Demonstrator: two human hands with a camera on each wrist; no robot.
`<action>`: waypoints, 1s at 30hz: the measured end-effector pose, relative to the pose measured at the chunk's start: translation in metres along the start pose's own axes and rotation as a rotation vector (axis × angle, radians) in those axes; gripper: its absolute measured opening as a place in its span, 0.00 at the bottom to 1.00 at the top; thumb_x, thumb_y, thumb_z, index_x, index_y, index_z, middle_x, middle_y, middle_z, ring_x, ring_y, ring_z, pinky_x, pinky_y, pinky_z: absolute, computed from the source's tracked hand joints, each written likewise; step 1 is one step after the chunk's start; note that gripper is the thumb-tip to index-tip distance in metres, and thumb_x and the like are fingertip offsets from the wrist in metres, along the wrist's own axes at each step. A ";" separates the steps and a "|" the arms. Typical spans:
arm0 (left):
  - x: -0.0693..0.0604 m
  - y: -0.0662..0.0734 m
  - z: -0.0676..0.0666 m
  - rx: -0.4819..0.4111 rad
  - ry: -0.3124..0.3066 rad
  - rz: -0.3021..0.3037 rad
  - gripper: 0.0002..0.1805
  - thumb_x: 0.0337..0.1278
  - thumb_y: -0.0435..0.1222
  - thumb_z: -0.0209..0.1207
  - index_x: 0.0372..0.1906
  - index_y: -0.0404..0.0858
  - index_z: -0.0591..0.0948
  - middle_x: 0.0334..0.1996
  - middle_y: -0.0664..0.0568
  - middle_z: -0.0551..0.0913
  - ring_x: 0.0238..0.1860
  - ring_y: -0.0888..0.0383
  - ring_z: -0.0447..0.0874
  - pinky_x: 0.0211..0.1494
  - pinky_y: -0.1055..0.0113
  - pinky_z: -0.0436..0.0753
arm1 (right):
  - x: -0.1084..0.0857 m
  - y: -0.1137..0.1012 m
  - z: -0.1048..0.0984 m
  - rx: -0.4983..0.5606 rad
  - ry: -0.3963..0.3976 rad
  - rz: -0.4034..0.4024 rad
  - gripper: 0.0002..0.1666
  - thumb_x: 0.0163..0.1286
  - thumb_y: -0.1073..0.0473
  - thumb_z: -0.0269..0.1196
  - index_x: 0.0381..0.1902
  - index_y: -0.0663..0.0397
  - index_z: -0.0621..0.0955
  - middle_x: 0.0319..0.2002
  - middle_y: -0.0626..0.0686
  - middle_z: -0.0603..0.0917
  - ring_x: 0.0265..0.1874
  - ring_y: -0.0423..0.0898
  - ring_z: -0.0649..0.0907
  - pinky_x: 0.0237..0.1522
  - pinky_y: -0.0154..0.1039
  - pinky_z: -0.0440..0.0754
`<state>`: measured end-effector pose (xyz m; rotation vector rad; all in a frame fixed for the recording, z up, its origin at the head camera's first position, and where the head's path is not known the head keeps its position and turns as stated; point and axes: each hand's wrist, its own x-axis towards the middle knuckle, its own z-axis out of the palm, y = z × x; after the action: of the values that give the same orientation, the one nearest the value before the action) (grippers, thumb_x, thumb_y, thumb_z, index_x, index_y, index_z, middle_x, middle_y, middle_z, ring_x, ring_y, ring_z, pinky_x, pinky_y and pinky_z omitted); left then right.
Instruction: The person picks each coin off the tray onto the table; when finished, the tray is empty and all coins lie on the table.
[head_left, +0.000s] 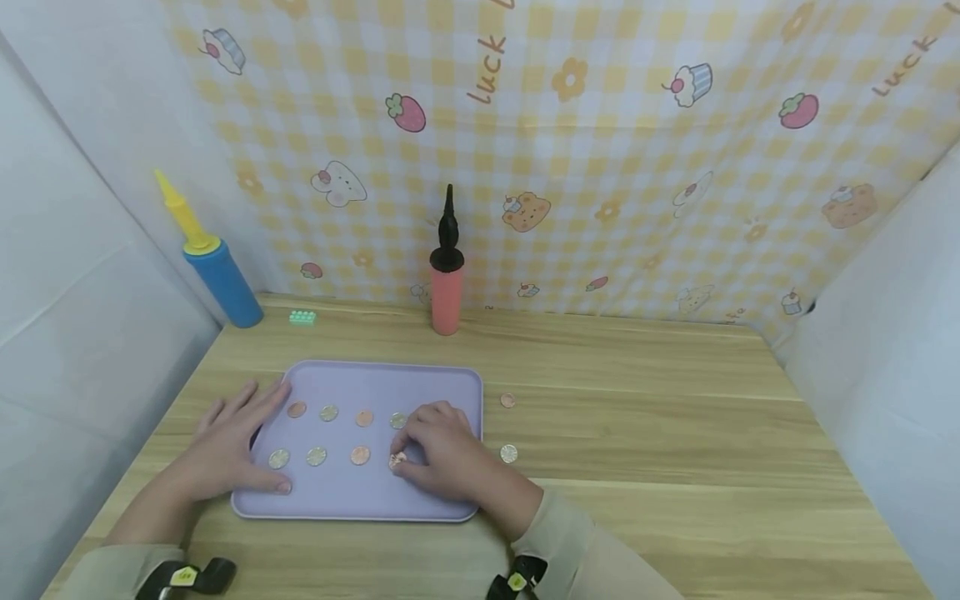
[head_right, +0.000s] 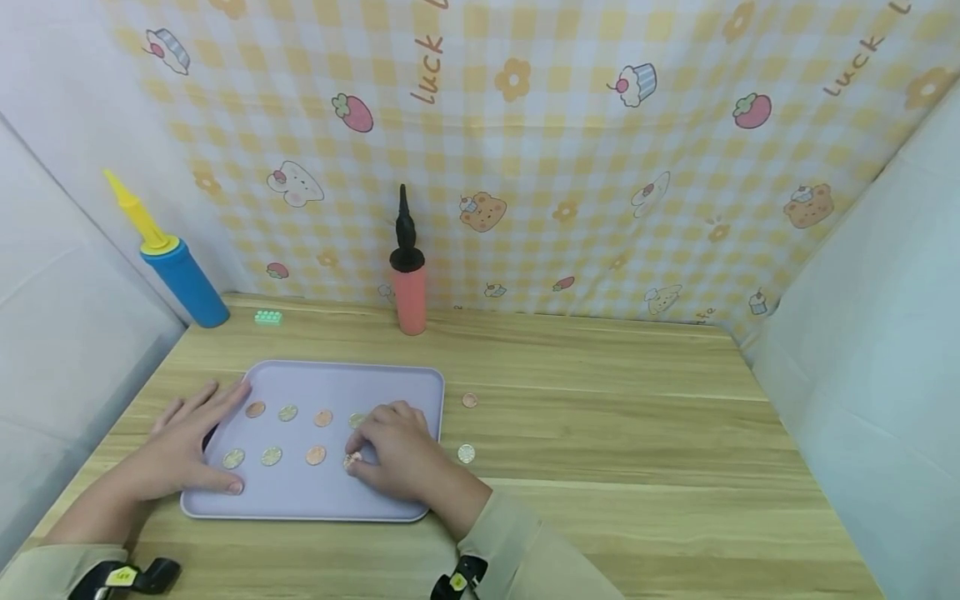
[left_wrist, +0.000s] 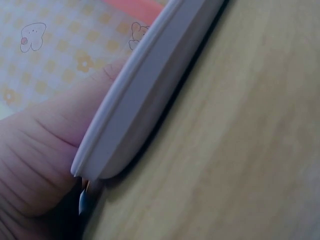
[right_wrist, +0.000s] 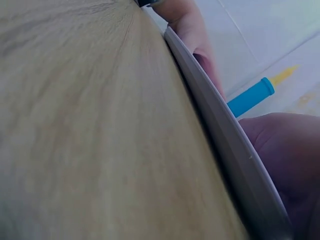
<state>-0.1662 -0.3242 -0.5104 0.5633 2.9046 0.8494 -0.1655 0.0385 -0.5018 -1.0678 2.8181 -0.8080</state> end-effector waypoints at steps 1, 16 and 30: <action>0.000 0.000 0.000 -0.001 -0.001 -0.001 0.79 0.30 0.60 0.85 0.87 0.37 0.52 0.81 0.28 0.57 0.81 0.21 0.38 0.75 0.26 0.24 | 0.000 0.000 0.000 0.007 0.009 -0.007 0.05 0.70 0.47 0.74 0.41 0.32 0.87 0.52 0.36 0.83 0.63 0.41 0.74 0.67 0.48 0.69; -0.002 -0.001 -0.003 0.002 0.005 0.014 0.78 0.31 0.59 0.85 0.87 0.38 0.52 0.83 0.32 0.55 0.80 0.20 0.39 0.76 0.27 0.24 | -0.003 0.005 0.005 0.141 0.111 -0.179 0.11 0.64 0.56 0.80 0.44 0.37 0.94 0.40 0.33 0.90 0.47 0.29 0.79 0.57 0.31 0.73; 0.001 -0.002 0.002 -0.003 0.008 0.009 0.78 0.31 0.59 0.85 0.87 0.37 0.53 0.83 0.32 0.55 0.81 0.21 0.38 0.76 0.27 0.24 | -0.003 0.009 0.001 0.419 0.123 -0.091 0.19 0.59 0.64 0.82 0.50 0.53 0.93 0.42 0.42 0.92 0.44 0.30 0.84 0.51 0.27 0.81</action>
<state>-0.1673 -0.3248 -0.5132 0.5745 2.9098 0.8590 -0.1684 0.0456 -0.5069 -1.1097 2.5274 -1.4364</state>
